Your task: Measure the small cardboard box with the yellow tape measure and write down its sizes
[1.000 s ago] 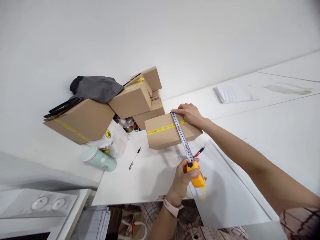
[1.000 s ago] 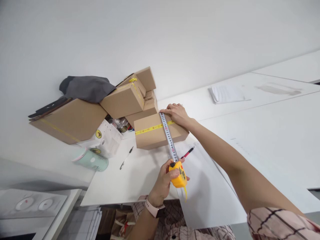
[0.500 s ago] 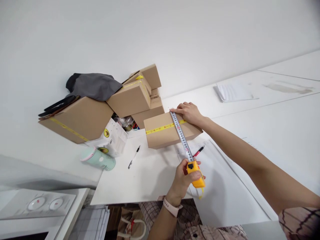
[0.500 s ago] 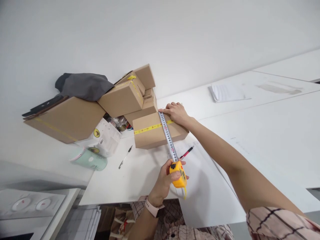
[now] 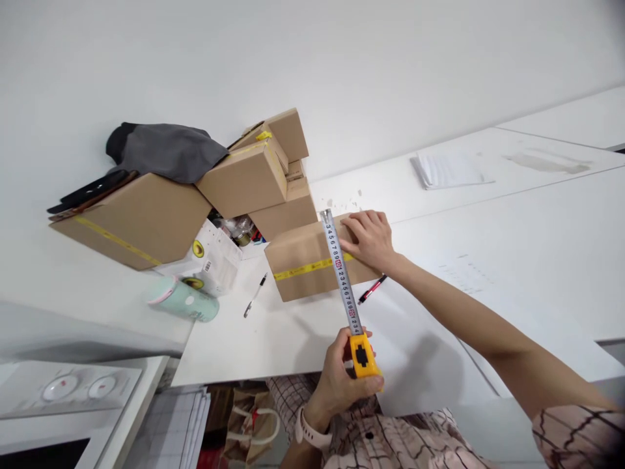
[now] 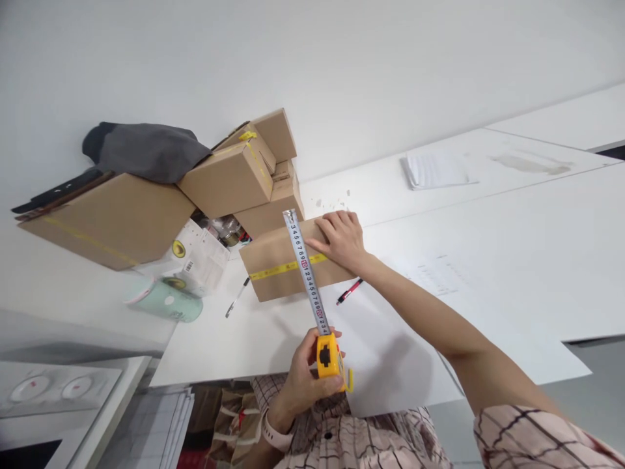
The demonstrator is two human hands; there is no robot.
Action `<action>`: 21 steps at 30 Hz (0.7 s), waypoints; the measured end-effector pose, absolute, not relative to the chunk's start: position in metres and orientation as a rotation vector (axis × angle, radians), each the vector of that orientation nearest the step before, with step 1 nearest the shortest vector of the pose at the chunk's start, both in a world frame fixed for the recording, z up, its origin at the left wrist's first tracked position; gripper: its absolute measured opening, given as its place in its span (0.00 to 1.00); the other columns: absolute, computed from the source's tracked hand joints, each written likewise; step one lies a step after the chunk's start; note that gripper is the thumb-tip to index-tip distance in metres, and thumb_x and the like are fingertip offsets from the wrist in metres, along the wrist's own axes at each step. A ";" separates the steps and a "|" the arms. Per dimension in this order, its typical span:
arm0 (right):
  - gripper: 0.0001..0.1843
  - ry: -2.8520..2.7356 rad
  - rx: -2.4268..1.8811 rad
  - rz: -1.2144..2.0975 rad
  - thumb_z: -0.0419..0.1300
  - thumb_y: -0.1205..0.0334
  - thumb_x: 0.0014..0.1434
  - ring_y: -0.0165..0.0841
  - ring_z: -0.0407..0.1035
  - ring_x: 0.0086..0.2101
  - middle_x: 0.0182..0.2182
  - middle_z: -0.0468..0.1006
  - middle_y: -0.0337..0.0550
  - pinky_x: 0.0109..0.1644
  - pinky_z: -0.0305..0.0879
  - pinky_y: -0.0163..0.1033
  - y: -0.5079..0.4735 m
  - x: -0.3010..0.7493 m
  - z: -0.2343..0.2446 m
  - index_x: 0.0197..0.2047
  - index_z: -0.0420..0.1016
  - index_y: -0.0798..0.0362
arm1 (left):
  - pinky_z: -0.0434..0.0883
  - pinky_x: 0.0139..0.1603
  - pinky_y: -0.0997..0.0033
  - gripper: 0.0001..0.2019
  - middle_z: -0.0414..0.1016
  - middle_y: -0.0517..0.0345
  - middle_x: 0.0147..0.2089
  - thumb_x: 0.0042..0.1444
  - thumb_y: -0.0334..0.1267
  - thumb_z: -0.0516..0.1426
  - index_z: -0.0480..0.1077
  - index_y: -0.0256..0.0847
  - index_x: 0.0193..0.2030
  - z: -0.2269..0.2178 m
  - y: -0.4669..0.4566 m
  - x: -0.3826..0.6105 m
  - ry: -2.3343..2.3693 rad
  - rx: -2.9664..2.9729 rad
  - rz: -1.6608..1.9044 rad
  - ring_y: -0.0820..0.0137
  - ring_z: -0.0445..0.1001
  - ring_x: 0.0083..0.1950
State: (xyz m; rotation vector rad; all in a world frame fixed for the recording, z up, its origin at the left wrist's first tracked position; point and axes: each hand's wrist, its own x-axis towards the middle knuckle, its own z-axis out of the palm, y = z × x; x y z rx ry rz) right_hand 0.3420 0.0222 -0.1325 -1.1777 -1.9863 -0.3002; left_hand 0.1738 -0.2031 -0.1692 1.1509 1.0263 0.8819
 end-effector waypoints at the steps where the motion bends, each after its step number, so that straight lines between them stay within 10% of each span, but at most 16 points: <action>1: 0.25 -1.996 -1.160 -0.299 0.52 0.42 0.66 0.49 0.63 0.49 0.49 0.75 0.53 0.55 0.52 0.54 0.018 0.339 -0.143 0.56 0.75 0.47 | 0.74 0.48 0.63 0.33 0.72 0.48 0.57 0.39 0.38 0.71 0.68 0.43 0.55 -0.173 -0.207 0.174 1.032 1.141 0.868 0.59 0.75 0.49; 6: 0.20 -2.056 -1.074 -0.053 0.48 0.49 0.70 0.45 0.65 0.51 0.50 0.77 0.51 0.57 0.56 0.52 0.010 0.331 -0.169 0.52 0.77 0.47 | 0.72 0.44 0.67 0.33 0.74 0.51 0.49 0.41 0.36 0.69 0.67 0.42 0.56 -0.183 -0.219 0.172 1.050 1.173 0.824 0.64 0.74 0.44; 11: 0.40 -1.489 -1.123 0.753 0.33 0.33 0.67 0.40 0.73 0.39 0.44 0.79 0.49 0.43 0.68 0.47 -0.016 0.360 -0.128 0.58 0.74 0.47 | 0.68 0.38 0.70 0.31 0.72 0.60 0.39 0.41 0.37 0.69 0.68 0.42 0.54 -0.174 -0.220 0.166 1.201 1.365 0.683 0.69 0.69 0.36; 14: 0.36 -1.403 -1.035 0.990 0.45 0.29 0.63 0.37 0.72 0.33 0.40 0.80 0.46 0.35 0.69 0.44 -0.047 0.391 -0.102 0.60 0.73 0.43 | 0.66 0.37 0.70 0.29 0.68 0.64 0.34 0.39 0.38 0.70 0.70 0.42 0.50 -0.171 -0.218 0.164 1.265 1.555 0.555 0.70 0.65 0.34; 21: 0.17 -1.493 -1.011 1.029 0.59 0.42 0.63 0.34 0.70 0.26 0.29 0.76 0.41 0.32 0.71 0.44 -0.112 0.398 -0.131 0.46 0.79 0.44 | 0.70 0.49 0.65 0.56 0.64 0.51 0.60 0.39 0.35 0.71 0.47 0.51 0.74 -0.177 -0.212 0.173 1.267 1.419 0.802 0.63 0.69 0.50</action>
